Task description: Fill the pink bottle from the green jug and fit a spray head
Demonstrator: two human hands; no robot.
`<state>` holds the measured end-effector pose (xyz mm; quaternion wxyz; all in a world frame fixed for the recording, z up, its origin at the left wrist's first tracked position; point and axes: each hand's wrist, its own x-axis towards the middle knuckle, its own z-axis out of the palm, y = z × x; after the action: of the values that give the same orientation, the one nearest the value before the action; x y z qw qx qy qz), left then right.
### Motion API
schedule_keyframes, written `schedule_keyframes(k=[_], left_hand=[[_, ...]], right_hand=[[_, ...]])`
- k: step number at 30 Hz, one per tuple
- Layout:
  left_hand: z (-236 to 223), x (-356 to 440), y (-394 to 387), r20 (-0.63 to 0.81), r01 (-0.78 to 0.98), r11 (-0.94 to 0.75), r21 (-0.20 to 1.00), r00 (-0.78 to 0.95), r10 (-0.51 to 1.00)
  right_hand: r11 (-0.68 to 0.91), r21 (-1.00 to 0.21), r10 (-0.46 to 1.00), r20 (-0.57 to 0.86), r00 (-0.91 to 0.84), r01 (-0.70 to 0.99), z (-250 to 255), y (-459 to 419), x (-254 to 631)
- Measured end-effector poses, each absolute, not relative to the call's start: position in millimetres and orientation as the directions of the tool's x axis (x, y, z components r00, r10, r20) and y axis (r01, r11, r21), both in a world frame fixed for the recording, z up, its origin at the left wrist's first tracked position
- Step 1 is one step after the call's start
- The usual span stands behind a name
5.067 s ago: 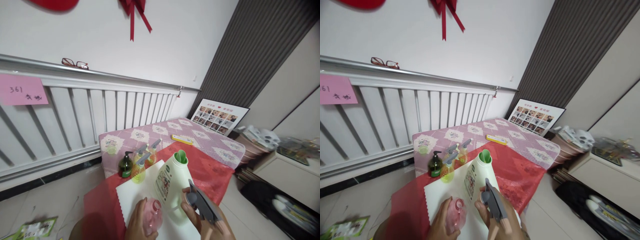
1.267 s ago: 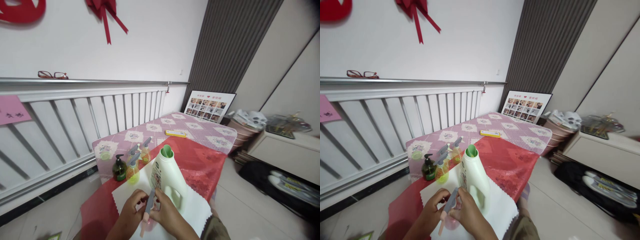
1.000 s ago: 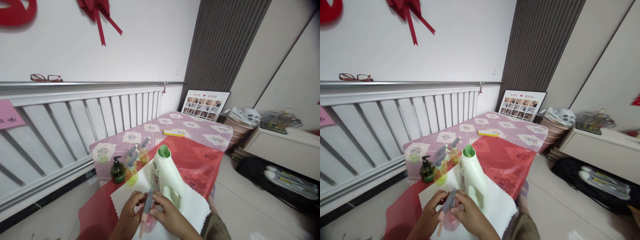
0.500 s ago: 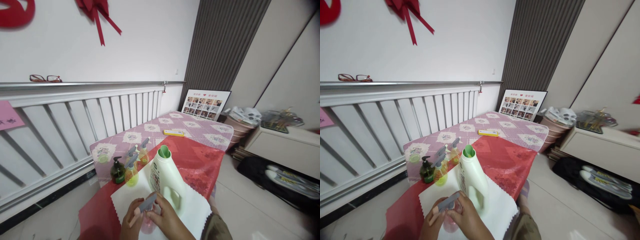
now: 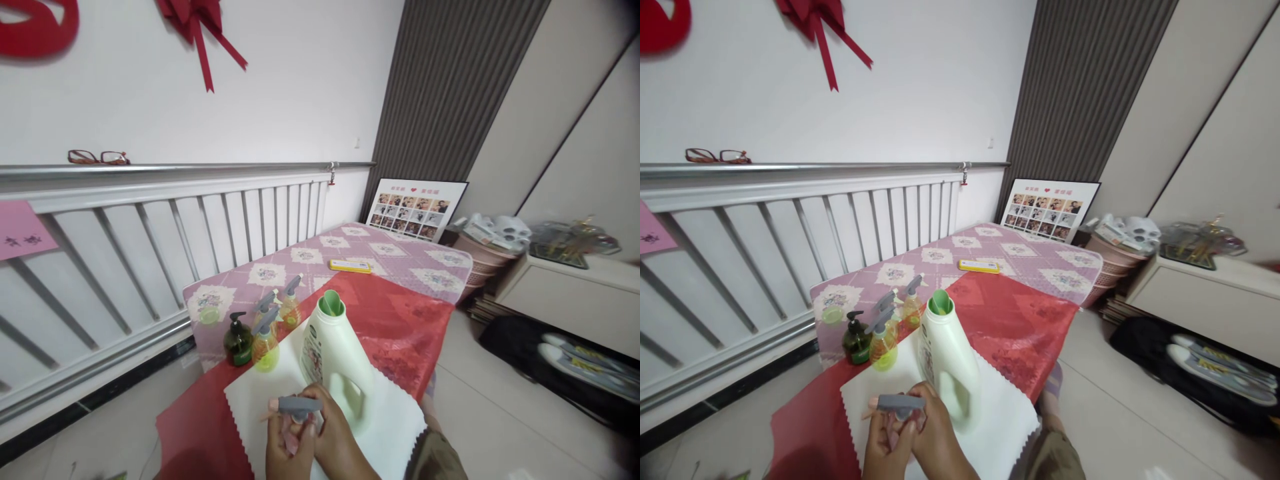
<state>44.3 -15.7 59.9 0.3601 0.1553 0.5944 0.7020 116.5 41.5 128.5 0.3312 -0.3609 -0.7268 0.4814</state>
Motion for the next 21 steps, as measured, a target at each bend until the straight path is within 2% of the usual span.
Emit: schedule_keyframes(k=[3,9,12,14,17,21], left_hand=[[76,44,-14,-0.193,-0.281,-0.028,0.959,-0.725,0.661],[88,36,-20,-0.082,-0.24,-0.091,0.967,-0.626,0.776],[89,25,-23,0.009,-0.111,-0.088,0.99,-0.567,0.824],[91,16,-25,0.066,-0.051,-0.108,0.993,-0.522,0.851],[95,2,-27,0.095,-0.058,-0.124,0.991,-0.364,0.927],[105,-12,-26,0.053,-0.089,-0.067,0.994,-0.153,0.987]], right_hand=[[0.258,-0.947,0.874,0.144,-0.464,0.193,123,39,113],[0.244,-0.96,0.911,0.177,-0.372,0.141,96,37,107],[0.23,-0.965,0.885,0.153,-0.44,0.128,95,35,110],[0.293,-0.946,0.847,0.191,-0.495,0.136,101,35,115],[0.382,-0.912,0.774,0.23,-0.59,0.146,116,37,125],[0.295,-0.941,0.727,0.108,-0.678,0.167,126,41,138]])
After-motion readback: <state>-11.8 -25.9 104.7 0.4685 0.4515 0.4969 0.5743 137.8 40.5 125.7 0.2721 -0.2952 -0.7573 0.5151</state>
